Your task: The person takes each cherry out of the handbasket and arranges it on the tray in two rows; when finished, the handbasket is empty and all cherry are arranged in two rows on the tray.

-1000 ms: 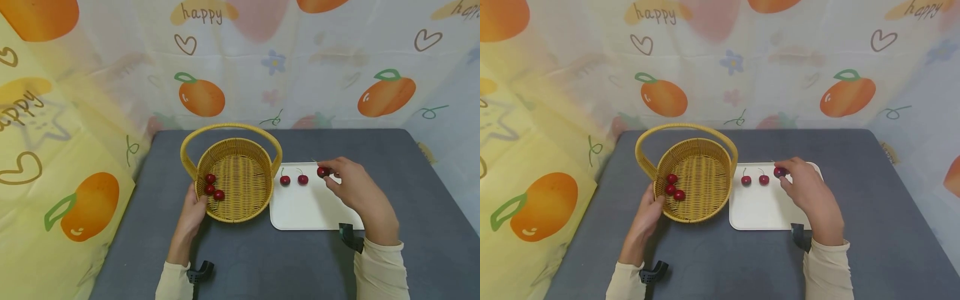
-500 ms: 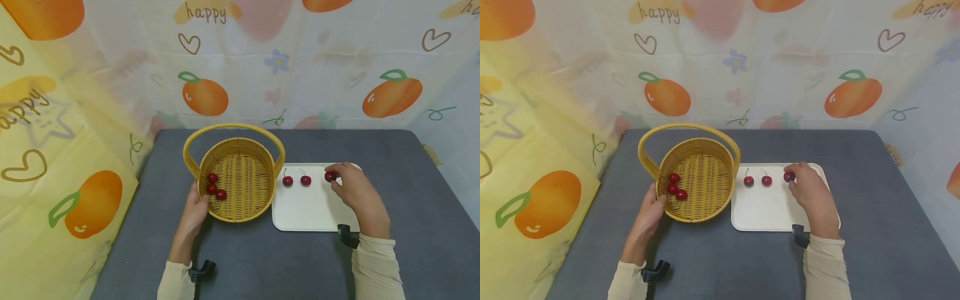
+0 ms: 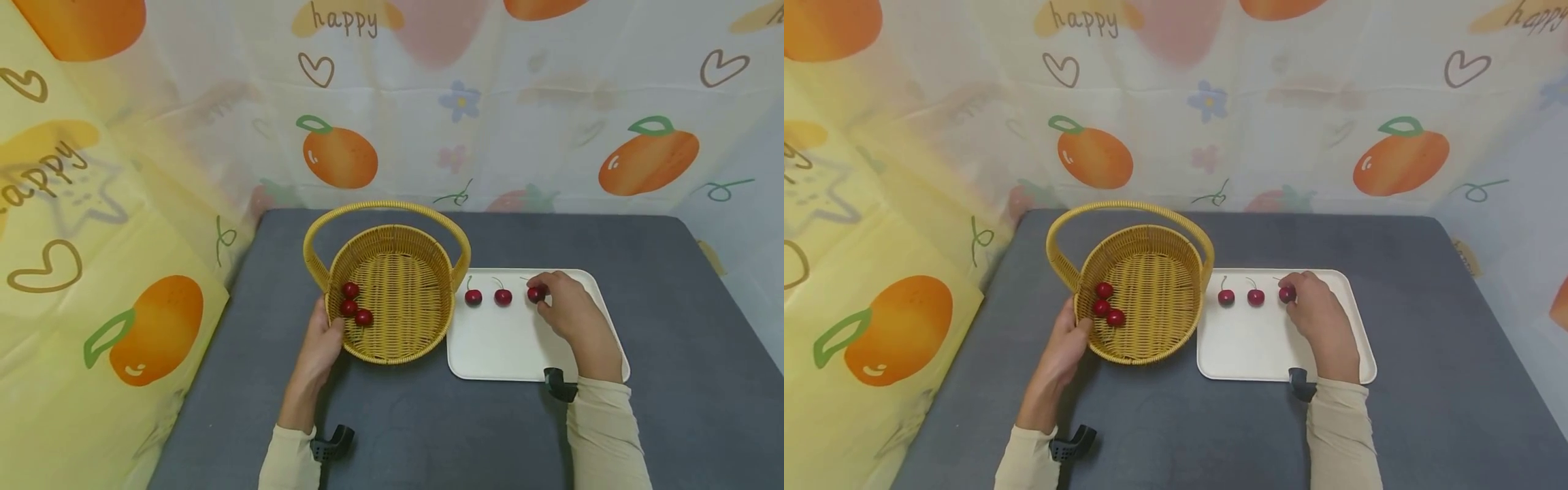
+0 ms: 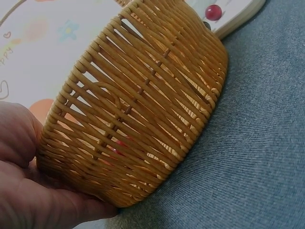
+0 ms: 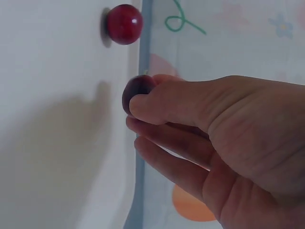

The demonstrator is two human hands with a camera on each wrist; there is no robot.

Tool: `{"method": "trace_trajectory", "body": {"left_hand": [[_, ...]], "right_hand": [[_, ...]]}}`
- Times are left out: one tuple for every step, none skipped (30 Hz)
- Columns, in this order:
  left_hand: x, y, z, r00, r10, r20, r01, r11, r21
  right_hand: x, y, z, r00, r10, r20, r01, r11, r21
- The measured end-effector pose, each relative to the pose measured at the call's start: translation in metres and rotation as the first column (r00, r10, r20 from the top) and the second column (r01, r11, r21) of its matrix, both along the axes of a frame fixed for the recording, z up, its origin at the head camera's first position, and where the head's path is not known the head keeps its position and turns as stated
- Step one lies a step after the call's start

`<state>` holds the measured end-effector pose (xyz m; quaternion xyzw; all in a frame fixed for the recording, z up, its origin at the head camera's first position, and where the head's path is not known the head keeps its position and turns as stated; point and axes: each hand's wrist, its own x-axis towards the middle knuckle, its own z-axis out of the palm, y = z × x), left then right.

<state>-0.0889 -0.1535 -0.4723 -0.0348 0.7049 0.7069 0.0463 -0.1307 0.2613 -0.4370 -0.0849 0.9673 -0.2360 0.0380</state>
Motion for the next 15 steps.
{"method": "trace_trajectory", "body": {"left_hand": [[0.001,0.000,0.000,1.000,0.005,0.001,-0.005,1.000,-0.010],[0.001,0.000,0.000,1.000,0.010,0.003,-0.010,1.000,-0.017],[0.002,0.000,0.000,1.000,0.016,0.005,-0.016,1.000,-0.023],[0.002,0.000,-0.001,1.000,0.017,0.006,-0.017,0.999,-0.027],[0.002,0.000,-0.001,1.000,0.016,0.005,-0.016,0.999,-0.028],[0.001,0.000,-0.002,1.000,0.016,0.002,-0.016,0.999,-0.031],[0.001,0.000,-0.002,1.000,0.017,0.002,-0.017,0.999,-0.029],[0.001,-0.001,-0.002,1.000,0.017,0.002,-0.017,1.000,-0.026],[0.001,-0.001,-0.002,1.000,0.017,0.001,-0.017,1.000,-0.026],[0.001,-0.001,-0.003,1.000,0.016,-0.003,-0.017,1.000,-0.024],[0.000,-0.001,-0.002,1.000,0.017,-0.004,-0.017,1.000,-0.020],[0.000,-0.001,-0.002,1.000,0.019,-0.003,-0.019,1.000,-0.020],[0.000,-0.001,-0.002,1.000,0.019,-0.002,-0.019,1.000,-0.019],[0.000,-0.001,-0.002,1.000,0.019,-0.002,-0.019,1.000,-0.023],[0.000,-0.001,-0.002,1.000,0.020,-0.003,-0.020,0.999,-0.025]], "right_hand": [[-0.001,0.000,-0.001,1.000,-0.002,0.004,0.002,1.000,0.000],[-0.001,0.000,-0.003,1.000,-0.003,0.004,0.003,1.000,-0.002],[-0.001,0.000,-0.004,1.000,-0.004,0.005,0.004,1.000,-0.001],[-0.002,0.000,-0.005,1.000,-0.003,0.006,0.003,1.000,0.000],[-0.002,0.000,-0.006,1.000,-0.001,0.003,0.001,1.000,-0.001],[-0.003,0.000,-0.008,1.000,0.002,0.000,-0.002,1.000,-0.002],[-0.004,0.000,-0.009,1.000,0.005,-0.004,-0.005,1.000,-0.002],[-0.005,0.000,-0.010,1.000,0.009,-0.005,-0.009,1.000,-0.002],[-0.005,-0.001,-0.011,1.000,0.011,-0.004,-0.011,1.000,0.000],[-0.006,-0.001,-0.012,1.000,0.012,-0.003,-0.012,1.000,-0.001],[-0.007,-0.001,-0.013,1.000,0.012,-0.001,-0.012,1.000,-0.002],[-0.007,-0.001,-0.013,1.000,0.012,0.003,-0.012,1.000,0.000],[-0.008,-0.002,-0.014,1.000,0.008,0.008,-0.008,1.000,0.001],[-0.008,-0.002,-0.015,1.000,0.005,0.013,-0.005,1.000,0.000],[-0.008,-0.002,-0.015,1.000,0.002,0.017,-0.002,1.000,0.000]]}}
